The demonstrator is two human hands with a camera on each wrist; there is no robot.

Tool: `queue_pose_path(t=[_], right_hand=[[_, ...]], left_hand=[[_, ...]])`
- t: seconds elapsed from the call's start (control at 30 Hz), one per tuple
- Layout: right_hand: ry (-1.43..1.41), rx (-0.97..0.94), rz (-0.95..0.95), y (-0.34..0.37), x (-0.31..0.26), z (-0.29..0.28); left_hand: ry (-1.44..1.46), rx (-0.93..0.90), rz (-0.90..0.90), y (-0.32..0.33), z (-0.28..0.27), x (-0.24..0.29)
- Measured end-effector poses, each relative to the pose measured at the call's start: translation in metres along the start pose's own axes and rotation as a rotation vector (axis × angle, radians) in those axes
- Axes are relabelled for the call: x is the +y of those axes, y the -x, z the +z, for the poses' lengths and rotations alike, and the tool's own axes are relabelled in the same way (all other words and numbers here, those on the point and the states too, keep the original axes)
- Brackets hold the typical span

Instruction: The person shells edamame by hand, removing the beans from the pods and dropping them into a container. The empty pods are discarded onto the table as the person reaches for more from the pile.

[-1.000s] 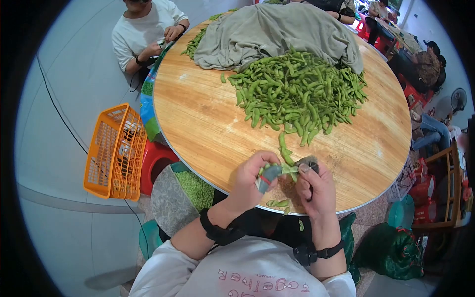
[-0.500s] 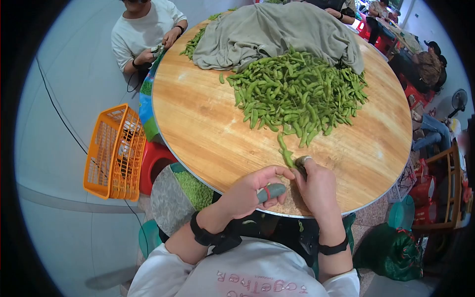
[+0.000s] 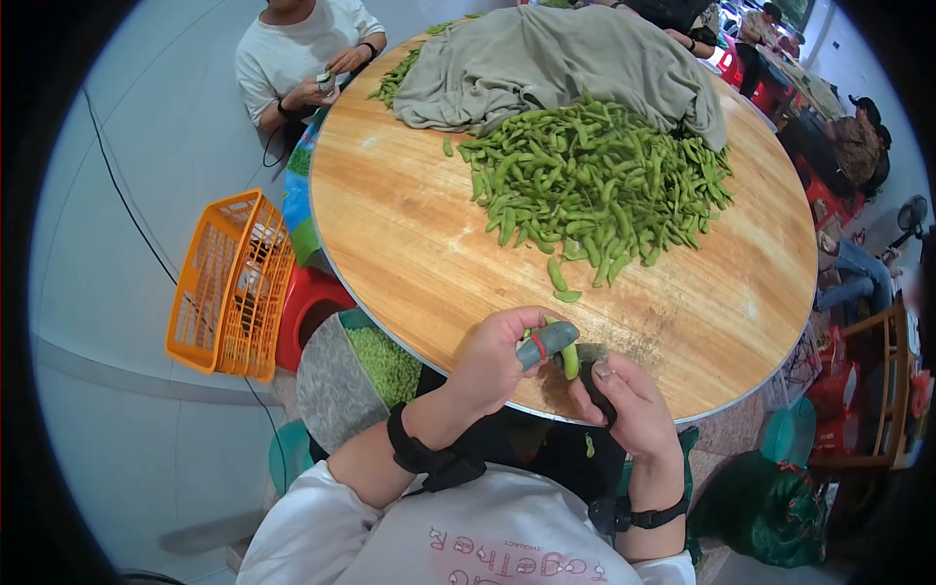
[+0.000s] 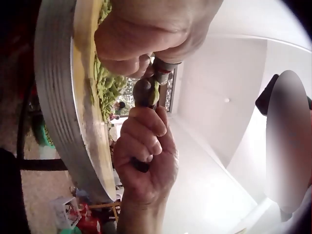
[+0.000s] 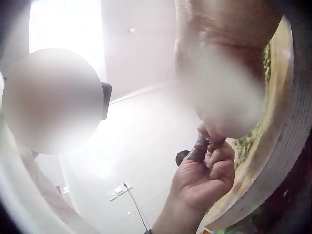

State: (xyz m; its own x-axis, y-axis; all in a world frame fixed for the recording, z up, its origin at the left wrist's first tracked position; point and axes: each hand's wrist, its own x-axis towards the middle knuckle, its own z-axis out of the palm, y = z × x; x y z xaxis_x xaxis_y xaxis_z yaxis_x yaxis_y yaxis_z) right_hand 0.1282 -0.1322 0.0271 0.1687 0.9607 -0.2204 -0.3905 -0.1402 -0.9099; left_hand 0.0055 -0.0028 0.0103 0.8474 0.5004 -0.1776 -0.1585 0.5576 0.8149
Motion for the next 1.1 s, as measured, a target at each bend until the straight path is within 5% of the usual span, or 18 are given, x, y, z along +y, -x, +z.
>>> queue_pose_path(t=[0.53,0.6,0.87,0.97,1.1], right_hand=[[-0.193,0.02,0.151,0.002,0.003,-0.001],[-0.302,-0.025,0.168,0.007,0.002,0.001],[-0.324,0.029,0.182,0.002,0.001,0.003],[0.728,0.344,-0.162,-0.008,0.003,0.005],[0.978,0.392,-0.354,-0.017,0.003,-0.001]], left_hand=[[-0.623,-0.031,0.213,0.001,0.003,0.003],[0.001,-0.256,0.114,-0.003,-0.004,-0.008],[0.285,-0.348,-0.157,-0.014,-0.011,-0.009],[-0.189,-0.066,0.086,-0.018,0.005,-0.005],[-0.428,0.066,0.149,-0.021,0.008,-0.006]])
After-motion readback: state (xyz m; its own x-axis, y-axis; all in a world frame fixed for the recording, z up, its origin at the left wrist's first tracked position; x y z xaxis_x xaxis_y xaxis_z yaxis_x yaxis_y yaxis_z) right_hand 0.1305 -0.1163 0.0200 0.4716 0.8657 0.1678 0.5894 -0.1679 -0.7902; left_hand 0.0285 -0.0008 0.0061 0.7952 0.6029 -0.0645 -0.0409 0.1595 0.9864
